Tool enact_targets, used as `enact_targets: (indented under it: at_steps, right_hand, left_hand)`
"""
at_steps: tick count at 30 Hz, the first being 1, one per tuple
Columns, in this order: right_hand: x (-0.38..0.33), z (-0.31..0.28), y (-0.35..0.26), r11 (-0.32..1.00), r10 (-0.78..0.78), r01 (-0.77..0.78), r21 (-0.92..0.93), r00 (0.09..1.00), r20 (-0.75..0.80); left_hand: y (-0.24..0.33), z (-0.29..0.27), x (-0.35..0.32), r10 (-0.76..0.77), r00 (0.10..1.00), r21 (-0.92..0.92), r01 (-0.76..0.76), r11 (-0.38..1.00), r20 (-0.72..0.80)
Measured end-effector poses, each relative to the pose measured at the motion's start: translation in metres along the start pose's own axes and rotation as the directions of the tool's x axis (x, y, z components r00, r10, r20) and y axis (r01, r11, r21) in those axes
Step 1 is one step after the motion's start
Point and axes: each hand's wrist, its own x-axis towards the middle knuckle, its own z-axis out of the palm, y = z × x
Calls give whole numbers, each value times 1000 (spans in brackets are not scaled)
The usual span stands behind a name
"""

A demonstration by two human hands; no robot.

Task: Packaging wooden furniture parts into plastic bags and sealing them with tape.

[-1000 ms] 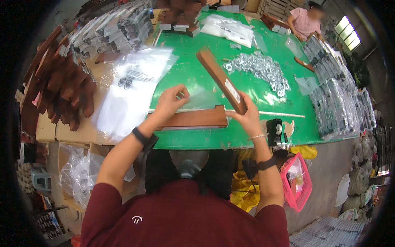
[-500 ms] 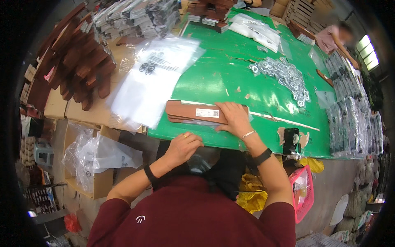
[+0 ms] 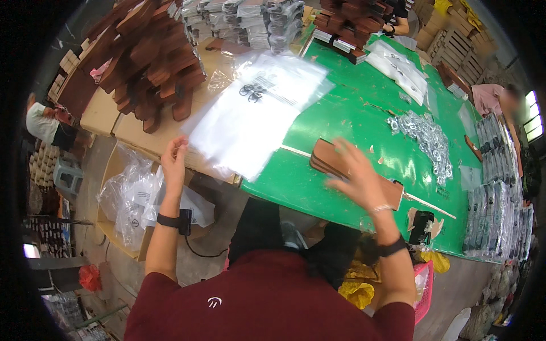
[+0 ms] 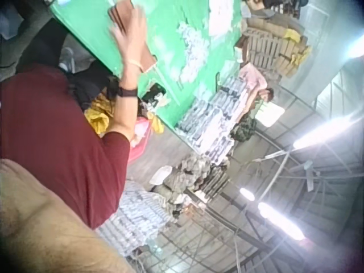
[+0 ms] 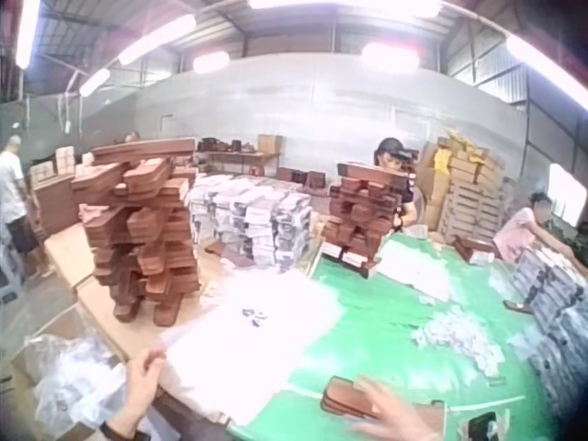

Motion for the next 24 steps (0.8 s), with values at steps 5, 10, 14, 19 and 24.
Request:
enact_targets:
  at_steps: [5,10,14,19,24]
  right_hand:
    - [127,118,-72,942,-108,57,331,984,138]
    - [177,195,-110,990,-141,140,-25,990,-28]
    - [188,209,-111,988,-110,99,119,991,83]
    - [188,218,-111,988,-135,135,76,991,-16]
    - [180,207,-128,988,-115,107,114,991,66]
  left_hand:
    - [-13,12,-22,-47,995,-85,39,996,-92]
    - [-24,8,-46,-165,982,-273,135,952,-88]
    - [-29,-6,-49,-198,979,-265,177,948,-54]
    - [-19,-7,-36,-185,981,-306,160,939,-56]
    - [-21,-4,-36,-197,980,-298,181,937,-24]
